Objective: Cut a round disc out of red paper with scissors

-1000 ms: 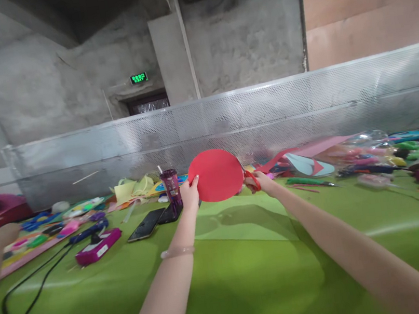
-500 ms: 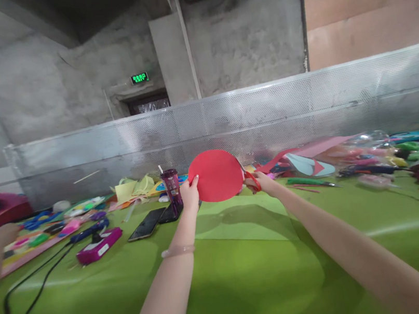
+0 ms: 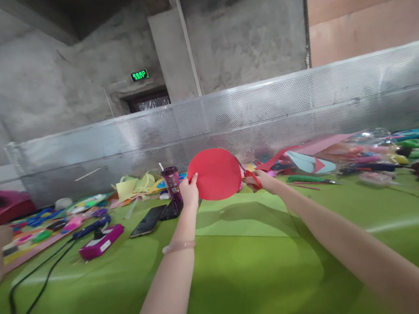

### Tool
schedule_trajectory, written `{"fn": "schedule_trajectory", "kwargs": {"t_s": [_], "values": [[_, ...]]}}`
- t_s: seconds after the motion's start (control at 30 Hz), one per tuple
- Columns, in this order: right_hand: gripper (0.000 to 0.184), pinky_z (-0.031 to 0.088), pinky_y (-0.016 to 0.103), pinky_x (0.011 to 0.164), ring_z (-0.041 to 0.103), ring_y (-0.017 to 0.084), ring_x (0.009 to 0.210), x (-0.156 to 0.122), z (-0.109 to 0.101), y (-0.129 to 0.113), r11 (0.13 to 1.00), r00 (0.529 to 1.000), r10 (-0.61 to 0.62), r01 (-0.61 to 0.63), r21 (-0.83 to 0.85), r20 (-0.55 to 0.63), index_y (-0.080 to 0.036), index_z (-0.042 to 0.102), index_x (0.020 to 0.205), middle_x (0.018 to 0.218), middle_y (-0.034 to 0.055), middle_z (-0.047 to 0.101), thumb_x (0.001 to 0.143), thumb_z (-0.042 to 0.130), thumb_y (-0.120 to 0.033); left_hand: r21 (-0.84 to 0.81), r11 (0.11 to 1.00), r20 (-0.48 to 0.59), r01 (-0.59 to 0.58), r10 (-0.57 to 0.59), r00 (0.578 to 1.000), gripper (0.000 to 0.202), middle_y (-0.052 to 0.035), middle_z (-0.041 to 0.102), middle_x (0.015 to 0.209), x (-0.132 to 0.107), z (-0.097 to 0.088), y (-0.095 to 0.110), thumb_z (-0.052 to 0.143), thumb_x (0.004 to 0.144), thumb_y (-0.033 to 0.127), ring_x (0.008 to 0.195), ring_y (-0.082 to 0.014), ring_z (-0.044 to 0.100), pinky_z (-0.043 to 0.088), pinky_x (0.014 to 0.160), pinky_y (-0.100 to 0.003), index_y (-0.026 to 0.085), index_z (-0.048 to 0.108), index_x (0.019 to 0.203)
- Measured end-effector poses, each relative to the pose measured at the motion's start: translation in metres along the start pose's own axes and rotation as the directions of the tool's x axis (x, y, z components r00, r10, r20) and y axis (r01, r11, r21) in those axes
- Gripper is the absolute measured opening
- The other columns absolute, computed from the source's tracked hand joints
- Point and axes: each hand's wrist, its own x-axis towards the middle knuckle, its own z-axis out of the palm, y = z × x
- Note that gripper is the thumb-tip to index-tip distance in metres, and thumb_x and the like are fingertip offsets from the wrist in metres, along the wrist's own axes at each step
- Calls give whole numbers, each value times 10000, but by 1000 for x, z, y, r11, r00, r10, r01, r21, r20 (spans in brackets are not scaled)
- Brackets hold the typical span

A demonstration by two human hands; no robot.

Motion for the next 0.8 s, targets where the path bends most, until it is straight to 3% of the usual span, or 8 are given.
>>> {"fn": "schedule_trajectory", "kwargs": {"t_s": [0.8], "values": [[326, 395, 227, 417, 422, 85, 389, 3, -3, 6, 999, 1000, -6, 8, -48, 28, -178, 446, 462, 419, -25, 455, 694, 582, -362, 1, 1000, -2, -17, 17, 1000, 230, -101, 673, 824, 0, -2, 3, 537, 764, 336, 789, -230, 605, 438, 778, -325, 142, 654, 806]]}}
